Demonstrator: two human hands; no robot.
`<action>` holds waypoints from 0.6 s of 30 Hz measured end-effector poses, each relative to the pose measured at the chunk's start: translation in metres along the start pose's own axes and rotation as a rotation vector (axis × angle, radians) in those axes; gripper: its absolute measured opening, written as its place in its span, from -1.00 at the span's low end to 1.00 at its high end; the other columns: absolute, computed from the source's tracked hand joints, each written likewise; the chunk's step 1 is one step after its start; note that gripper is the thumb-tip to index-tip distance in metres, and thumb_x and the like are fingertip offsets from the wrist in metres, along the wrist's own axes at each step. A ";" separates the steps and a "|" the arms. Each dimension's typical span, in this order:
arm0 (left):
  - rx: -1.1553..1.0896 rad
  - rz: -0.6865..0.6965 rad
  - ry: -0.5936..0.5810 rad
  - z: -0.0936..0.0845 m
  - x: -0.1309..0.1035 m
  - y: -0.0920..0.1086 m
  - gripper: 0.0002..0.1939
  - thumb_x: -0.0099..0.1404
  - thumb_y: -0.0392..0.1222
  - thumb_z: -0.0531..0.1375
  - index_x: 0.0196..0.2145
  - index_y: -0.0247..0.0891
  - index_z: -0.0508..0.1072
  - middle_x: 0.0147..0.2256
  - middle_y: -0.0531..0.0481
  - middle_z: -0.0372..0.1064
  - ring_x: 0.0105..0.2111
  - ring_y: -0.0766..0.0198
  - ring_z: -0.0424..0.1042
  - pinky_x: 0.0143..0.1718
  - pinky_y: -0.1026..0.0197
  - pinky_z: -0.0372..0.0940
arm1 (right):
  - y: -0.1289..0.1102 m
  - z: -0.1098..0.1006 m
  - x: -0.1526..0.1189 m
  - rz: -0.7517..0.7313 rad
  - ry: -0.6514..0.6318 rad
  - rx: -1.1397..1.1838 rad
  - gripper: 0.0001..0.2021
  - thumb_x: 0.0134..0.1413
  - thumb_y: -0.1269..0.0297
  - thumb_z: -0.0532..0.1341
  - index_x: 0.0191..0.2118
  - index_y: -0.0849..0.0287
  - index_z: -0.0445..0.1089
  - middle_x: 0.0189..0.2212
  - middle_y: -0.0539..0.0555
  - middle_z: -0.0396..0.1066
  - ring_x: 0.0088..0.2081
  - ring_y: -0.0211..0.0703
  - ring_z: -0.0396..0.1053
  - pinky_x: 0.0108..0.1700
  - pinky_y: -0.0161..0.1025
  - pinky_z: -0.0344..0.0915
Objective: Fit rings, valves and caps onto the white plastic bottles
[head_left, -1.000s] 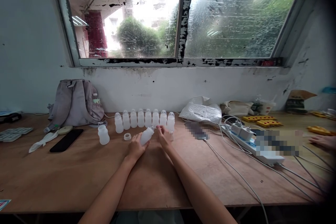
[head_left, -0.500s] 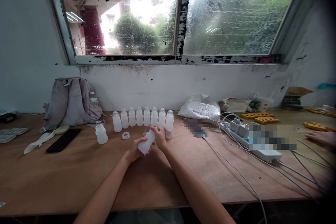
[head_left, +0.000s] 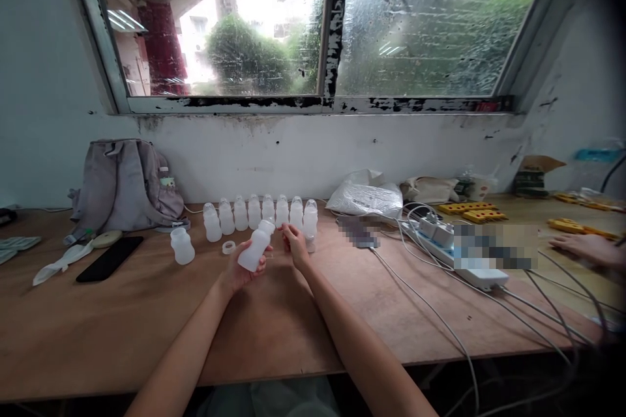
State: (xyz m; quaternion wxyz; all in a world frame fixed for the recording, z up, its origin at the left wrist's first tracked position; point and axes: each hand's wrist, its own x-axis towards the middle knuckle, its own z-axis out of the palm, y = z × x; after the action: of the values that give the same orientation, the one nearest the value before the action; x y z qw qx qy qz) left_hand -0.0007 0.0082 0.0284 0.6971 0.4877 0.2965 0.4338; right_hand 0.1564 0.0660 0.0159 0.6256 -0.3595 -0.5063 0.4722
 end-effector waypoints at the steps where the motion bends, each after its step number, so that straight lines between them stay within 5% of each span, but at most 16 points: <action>1: 0.021 -0.032 0.004 0.001 0.001 -0.001 -0.37 0.13 0.23 -0.12 -0.24 -0.43 0.39 -0.61 -0.03 0.18 -0.65 0.40 0.11 -0.67 0.32 0.01 | -0.001 -0.001 0.001 -0.001 0.008 0.036 -0.63 -0.15 -0.08 0.12 -0.50 0.19 0.28 -0.72 -0.15 0.02 -0.74 -0.44 -0.08 -0.72 -0.40 -0.14; 6: 0.069 -0.158 -0.015 0.002 0.004 -0.006 -0.35 0.15 0.24 -0.10 -0.19 -0.41 0.40 -0.57 -0.09 0.30 -0.65 0.36 0.23 -0.66 0.32 0.09 | -0.004 -0.009 0.002 0.016 -0.004 0.074 -0.65 -0.19 -0.03 0.18 -0.57 0.18 0.21 -0.73 -0.16 0.02 -0.74 -0.45 -0.04 -0.72 -0.41 -0.14; 11: 0.246 -0.131 0.008 0.001 0.005 -0.012 -0.35 0.14 0.26 -0.09 -0.14 -0.38 0.37 -0.43 -0.16 0.39 -0.53 0.27 0.35 -0.53 0.26 0.23 | -0.002 -0.015 0.007 0.012 -0.004 0.036 -0.66 -0.23 -0.03 0.19 -0.56 0.19 0.26 -0.76 -0.15 0.04 -0.75 -0.42 -0.01 -0.72 -0.39 -0.11; 18: 0.399 0.232 0.171 -0.010 0.016 -0.018 -0.40 -0.03 0.12 0.21 -0.11 -0.30 0.29 -0.18 -0.13 0.36 -0.21 0.18 0.36 -0.24 0.20 0.28 | 0.005 -0.020 0.014 -0.029 0.092 -0.037 -0.70 -0.17 -0.01 0.11 -0.43 0.16 0.29 -0.74 -0.16 0.08 -0.76 -0.39 0.03 -0.72 -0.37 -0.01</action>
State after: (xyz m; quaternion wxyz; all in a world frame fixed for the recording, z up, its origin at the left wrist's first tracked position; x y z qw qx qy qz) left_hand 0.0039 0.0238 0.0081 0.5049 0.6082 0.3763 0.4833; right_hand 0.1758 0.0813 0.0110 0.6483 -0.3851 -0.4906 0.4367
